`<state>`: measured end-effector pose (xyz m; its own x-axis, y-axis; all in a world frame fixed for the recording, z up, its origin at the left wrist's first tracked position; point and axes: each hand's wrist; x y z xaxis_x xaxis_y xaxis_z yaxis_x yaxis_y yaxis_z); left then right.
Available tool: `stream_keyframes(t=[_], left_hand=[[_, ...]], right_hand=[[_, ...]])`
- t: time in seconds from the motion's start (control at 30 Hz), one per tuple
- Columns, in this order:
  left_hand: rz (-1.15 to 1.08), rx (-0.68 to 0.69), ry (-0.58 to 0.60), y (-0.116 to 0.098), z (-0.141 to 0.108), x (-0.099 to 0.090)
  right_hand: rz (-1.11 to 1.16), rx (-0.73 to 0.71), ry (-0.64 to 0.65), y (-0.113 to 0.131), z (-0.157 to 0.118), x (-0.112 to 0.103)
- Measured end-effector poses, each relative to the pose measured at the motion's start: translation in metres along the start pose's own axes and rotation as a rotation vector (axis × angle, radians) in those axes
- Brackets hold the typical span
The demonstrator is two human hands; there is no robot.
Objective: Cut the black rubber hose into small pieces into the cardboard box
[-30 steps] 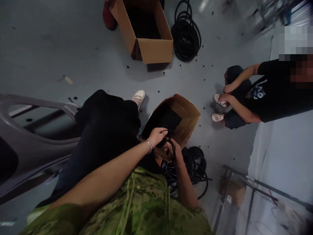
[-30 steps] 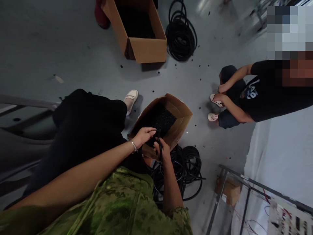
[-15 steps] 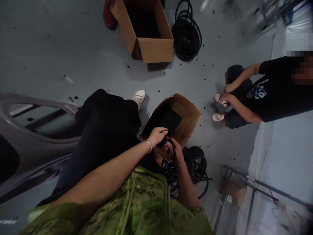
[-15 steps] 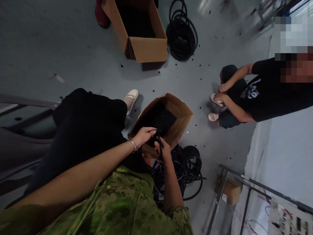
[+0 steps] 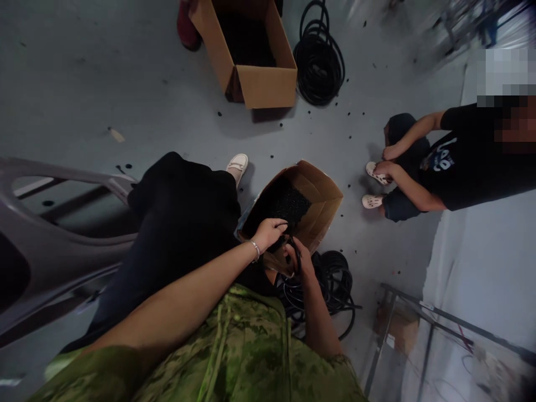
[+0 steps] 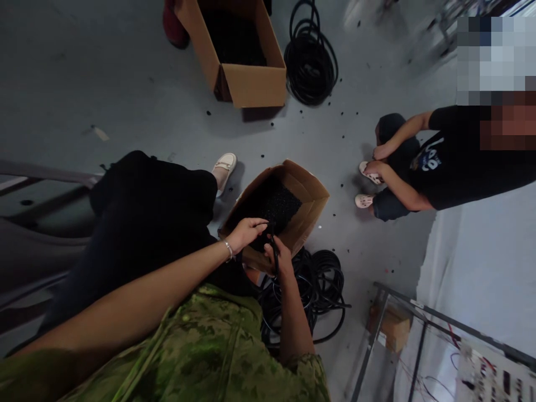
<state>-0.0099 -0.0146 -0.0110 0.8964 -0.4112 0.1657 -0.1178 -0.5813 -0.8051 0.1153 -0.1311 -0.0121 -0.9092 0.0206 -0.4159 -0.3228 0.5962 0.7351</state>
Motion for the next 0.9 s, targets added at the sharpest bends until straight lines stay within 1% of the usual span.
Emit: stream_keyframes(t=[0.23,0.33,0.43,0.67,0.9], left_hand=[[0.0,0.012,-0.007,0.0032,0.002,0.0001],[-0.001,0.014,-0.003,0.0029,0.0018,-0.0002],[0.002,0.013,0.002,0.0016,0.0009,-0.0003],[-0.007,0.005,0.007,0.0014,0.0008,-0.0003],[0.029,-0.002,-0.004,0.0034,0.0012,-0.0011]], right_hand=[[0.006,-0.007,0.003,-0.0014,0.0019,0.0007],[0.001,0.005,0.01,-0.0012,0.0026,0.001],[-0.001,-0.012,0.008,-0.0008,0.0028,0.0013],[0.066,-0.007,0.03,-0.0017,0.0016,0.0012],[-0.004,-0.008,-0.005,0.0008,-0.0002,0.0012]])
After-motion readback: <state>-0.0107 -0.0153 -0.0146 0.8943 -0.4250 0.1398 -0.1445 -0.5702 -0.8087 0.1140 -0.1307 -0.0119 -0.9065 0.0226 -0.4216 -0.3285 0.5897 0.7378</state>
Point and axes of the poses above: each hand's wrist, its own z-axis towards the middle knuckle, its own x-axis out of the palm, y = z × x, and after that the axes turned 6 degrees about x, right-handed
